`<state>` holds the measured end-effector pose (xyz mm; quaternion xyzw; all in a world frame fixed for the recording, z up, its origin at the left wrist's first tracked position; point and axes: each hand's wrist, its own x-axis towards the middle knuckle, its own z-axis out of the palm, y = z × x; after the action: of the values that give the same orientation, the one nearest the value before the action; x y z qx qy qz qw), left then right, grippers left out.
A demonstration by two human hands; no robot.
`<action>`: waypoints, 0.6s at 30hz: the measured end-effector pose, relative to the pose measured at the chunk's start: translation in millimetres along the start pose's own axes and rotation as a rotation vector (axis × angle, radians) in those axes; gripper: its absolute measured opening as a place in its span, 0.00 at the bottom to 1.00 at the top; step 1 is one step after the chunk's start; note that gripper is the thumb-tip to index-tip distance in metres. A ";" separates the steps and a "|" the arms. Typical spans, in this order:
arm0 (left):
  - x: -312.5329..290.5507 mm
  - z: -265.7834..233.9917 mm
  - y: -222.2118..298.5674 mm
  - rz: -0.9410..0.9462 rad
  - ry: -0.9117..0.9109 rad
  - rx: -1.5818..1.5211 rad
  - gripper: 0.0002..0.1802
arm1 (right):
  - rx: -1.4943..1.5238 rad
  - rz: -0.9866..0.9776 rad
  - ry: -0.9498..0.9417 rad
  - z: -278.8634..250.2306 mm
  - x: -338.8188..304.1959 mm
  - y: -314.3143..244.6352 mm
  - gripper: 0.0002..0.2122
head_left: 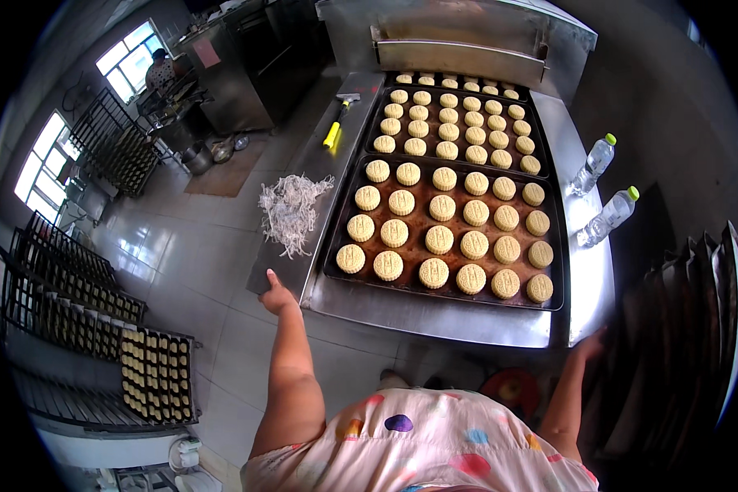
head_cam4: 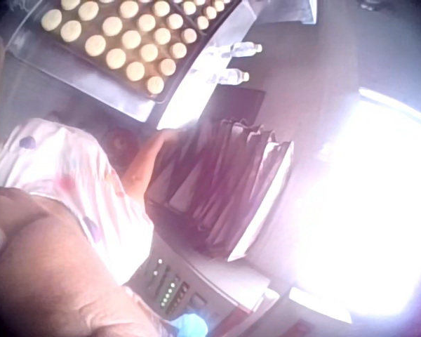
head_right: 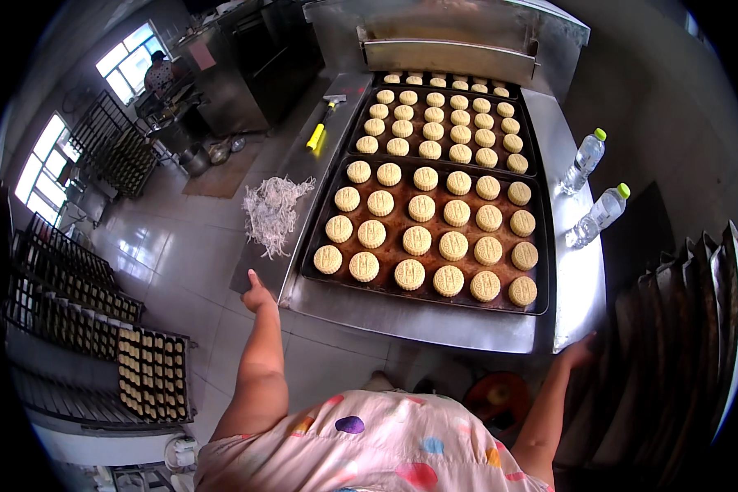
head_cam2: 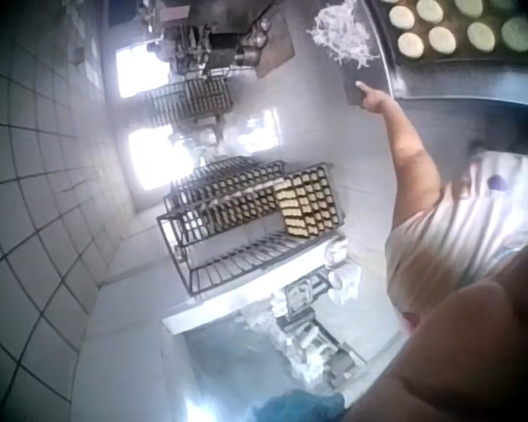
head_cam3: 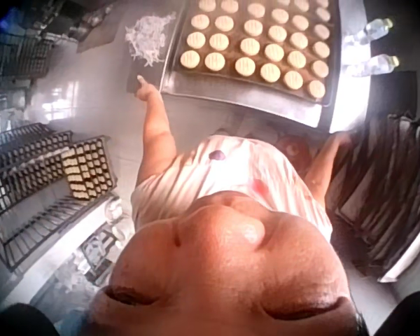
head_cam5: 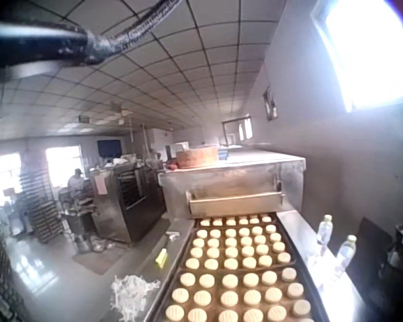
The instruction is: The person repeatedly retrieves baking trays filled with unbaked cookies from a rack and places them onto a conveyor belt for an industrial oven.
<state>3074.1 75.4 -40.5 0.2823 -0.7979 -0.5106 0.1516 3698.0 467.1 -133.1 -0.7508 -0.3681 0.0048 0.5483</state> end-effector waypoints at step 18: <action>-3.0 22.3 -11.9 0.041 -0.043 -0.078 0.44 | -0.519 -0.123 -0.145 -16.7 38.2 32.0 0.21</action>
<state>3068.3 89.7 -60.7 0.2489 -0.7861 -0.5439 0.1559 3750.3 470.7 -137.8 -0.8401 -0.4405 -0.0692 0.3089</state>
